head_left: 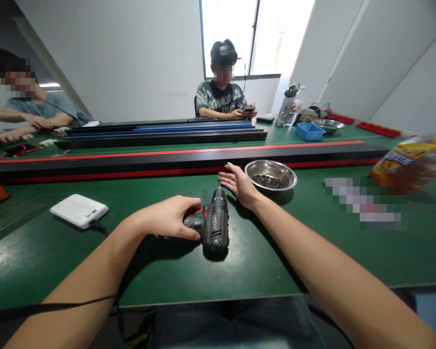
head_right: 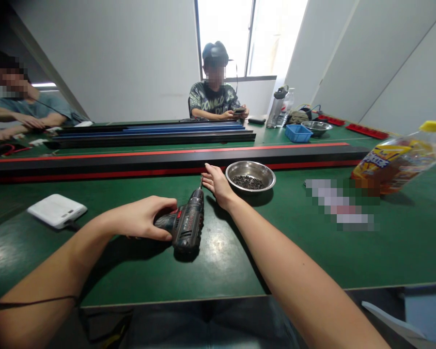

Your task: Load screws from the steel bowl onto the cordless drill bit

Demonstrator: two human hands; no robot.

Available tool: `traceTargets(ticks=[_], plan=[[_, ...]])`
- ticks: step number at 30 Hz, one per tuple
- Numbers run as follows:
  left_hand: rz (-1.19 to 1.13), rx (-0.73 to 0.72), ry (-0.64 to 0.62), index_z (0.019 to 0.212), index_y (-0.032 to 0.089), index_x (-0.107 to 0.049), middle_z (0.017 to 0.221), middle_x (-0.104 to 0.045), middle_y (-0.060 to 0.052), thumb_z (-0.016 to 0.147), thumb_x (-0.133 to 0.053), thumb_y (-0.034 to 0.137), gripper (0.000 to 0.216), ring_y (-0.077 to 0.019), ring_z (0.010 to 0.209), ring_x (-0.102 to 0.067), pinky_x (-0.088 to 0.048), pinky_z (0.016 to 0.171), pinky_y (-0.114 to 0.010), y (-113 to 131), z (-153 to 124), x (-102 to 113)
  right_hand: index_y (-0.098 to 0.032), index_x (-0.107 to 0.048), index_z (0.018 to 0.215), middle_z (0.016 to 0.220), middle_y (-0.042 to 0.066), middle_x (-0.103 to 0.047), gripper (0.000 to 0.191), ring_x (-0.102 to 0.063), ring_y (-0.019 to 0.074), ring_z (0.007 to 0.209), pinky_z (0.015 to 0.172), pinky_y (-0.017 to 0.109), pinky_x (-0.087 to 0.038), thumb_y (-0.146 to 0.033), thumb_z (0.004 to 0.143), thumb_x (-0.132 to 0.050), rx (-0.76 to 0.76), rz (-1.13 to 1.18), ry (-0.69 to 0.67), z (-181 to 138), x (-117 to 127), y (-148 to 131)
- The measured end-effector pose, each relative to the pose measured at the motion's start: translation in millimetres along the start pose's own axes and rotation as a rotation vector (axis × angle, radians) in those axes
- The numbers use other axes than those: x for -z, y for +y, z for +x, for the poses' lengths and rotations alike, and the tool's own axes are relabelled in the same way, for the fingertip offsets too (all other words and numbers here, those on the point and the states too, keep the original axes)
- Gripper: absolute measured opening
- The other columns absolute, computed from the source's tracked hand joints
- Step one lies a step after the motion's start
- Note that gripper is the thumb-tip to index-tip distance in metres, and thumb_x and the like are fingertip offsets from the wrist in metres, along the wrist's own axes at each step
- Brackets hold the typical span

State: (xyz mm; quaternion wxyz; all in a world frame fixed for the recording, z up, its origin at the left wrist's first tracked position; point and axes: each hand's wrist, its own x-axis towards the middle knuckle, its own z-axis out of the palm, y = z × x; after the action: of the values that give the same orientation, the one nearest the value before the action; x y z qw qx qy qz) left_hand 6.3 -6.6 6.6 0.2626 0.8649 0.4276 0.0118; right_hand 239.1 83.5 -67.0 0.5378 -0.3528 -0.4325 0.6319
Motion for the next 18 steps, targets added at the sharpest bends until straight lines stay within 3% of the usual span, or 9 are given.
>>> traceTargets(ticks=[10, 18], plan=[[0.000, -0.004, -0.004, 0.098, 0.023, -0.060, 0.092, -0.067, 0.002, 0.073, -0.080, 0.050, 0.042, -0.0194, 0.081, -0.061, -0.041, 0.068, -0.028, 0.1, -1.0, 0.2, -0.026, -0.058, 0.109, 0.111, 0.008, -0.069, 0.040, -0.068, 0.0253, 0.111, 0.106, 0.043, -0.052, -0.058, 0.088, -0.069, 0.000, -0.007, 0.045, -2.2, -3.3, -2.3], [-0.004, 0.004, -0.005, 0.097, 0.023, -0.059, 0.093, -0.068, 0.001, 0.072, -0.079, 0.051, 0.042, -0.0202, 0.081, -0.062, -0.041, 0.069, -0.028, 0.3, -1.2, 0.9, -0.027, -0.059, 0.113, 0.114, 0.008, -0.070, 0.040, -0.065, 0.0256, 0.120, 0.110, 0.044, -0.049, -0.057, 0.089, -0.069, 0.007, -0.031, 0.025, -1.9, -5.5, -1.3]])
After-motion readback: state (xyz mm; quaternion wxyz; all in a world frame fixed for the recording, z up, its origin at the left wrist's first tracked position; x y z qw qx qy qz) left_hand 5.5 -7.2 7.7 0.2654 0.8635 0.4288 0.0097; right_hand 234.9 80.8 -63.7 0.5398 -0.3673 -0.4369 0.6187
